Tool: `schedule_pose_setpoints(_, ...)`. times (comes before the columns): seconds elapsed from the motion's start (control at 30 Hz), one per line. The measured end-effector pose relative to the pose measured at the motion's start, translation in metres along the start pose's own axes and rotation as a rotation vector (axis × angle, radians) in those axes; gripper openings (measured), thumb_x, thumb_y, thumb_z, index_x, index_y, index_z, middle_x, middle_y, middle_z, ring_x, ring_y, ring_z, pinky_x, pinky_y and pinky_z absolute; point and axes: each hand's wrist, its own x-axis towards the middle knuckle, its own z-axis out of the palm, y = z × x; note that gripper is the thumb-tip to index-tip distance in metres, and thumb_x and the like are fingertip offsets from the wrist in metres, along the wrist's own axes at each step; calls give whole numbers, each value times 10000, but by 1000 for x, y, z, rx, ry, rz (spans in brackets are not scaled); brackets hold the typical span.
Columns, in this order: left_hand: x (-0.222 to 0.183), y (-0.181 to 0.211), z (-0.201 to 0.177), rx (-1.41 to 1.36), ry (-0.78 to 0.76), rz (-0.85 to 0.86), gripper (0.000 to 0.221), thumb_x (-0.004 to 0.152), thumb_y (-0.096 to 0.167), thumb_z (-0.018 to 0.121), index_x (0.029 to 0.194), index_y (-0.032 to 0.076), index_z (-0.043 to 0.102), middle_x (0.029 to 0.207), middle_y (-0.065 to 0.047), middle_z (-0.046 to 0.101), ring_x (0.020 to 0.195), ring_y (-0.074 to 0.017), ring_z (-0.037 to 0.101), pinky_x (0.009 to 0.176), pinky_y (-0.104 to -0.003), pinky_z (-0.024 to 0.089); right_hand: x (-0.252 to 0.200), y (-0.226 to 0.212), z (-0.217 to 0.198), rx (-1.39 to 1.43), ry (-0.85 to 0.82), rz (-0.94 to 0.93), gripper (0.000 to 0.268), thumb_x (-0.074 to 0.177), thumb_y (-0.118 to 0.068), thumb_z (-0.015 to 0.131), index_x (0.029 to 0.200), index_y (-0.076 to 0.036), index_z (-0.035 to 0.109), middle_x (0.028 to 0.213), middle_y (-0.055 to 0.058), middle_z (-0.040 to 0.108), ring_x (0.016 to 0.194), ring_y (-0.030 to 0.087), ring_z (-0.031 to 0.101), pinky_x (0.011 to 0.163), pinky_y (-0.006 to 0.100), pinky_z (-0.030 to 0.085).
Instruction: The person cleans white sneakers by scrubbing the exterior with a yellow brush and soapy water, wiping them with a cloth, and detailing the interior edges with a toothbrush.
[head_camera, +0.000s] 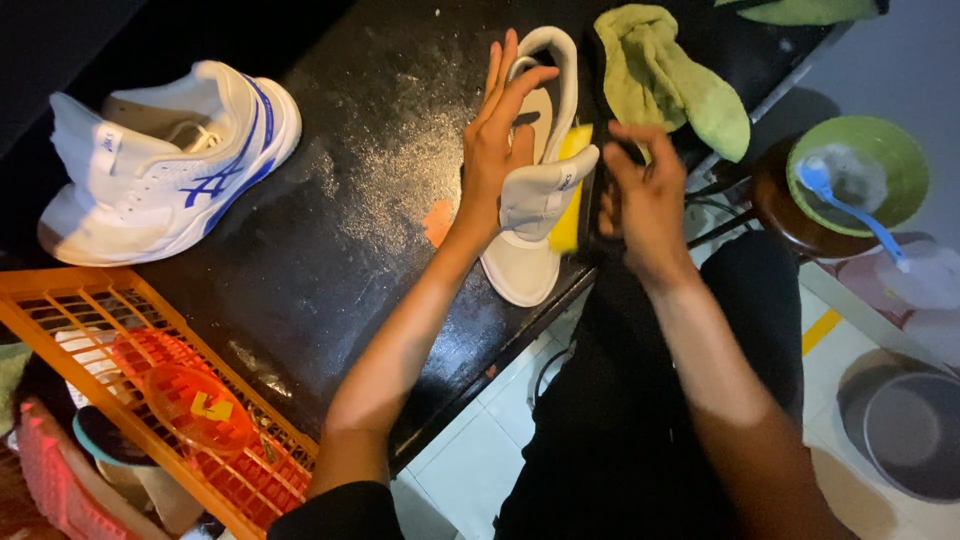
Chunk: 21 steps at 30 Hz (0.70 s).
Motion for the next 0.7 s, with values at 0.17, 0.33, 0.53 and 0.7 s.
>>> schedule_pose_setpoints(0.17, -1, -2, 4, -9, 69, -17, 658, 693, -152, 362, 1248, 165, 516, 1517, -71, 243, 1478, -281, 156, 1199, -351, 269, -19, 8, -12, -220, -78, -106, 289, 877, -338, 540, 1087, -150, 479, 518, -9, 462, 263, 93, 388, 205, 217, 282)
schedule_pose_setpoints(0.33, 3, -1, 7, 22, 61, -27, 608, 735, -139, 350, 1231, 170, 516, 1513, -68, 245, 1470, -285, 155, 1044, -293, 410, -48, 21, -21, -213, -61, 46, 224, 915, -201, 491, 1130, -141, 468, 452, -1, 350, 291, 108, 351, 236, 232, 284)
schedule_pose_setpoints(0.53, -4, 4, 2, -27, 25, -25, 606, 724, -102, 349, 1255, 143, 509, 1512, -89, 238, 1469, -283, 160, 1184, -370, 278, 20, 5, -7, -70, -11, -88, 158, 930, -167, 517, 1083, -161, 482, 539, -19, 330, 346, 68, 323, 246, 205, 272)
schedule_pose_setpoints(0.7, -2, -3, 5, 28, 57, -39, 710, 699, -203, 363, 1281, 177, 508, 1521, -48, 246, 1476, -249, 186, 1149, -292, 334, -40, 27, -13, -188, -31, -38, 299, 880, -322, 536, 1116, -151, 464, 451, -9, 394, 265, 105, 378, 210, 228, 286)
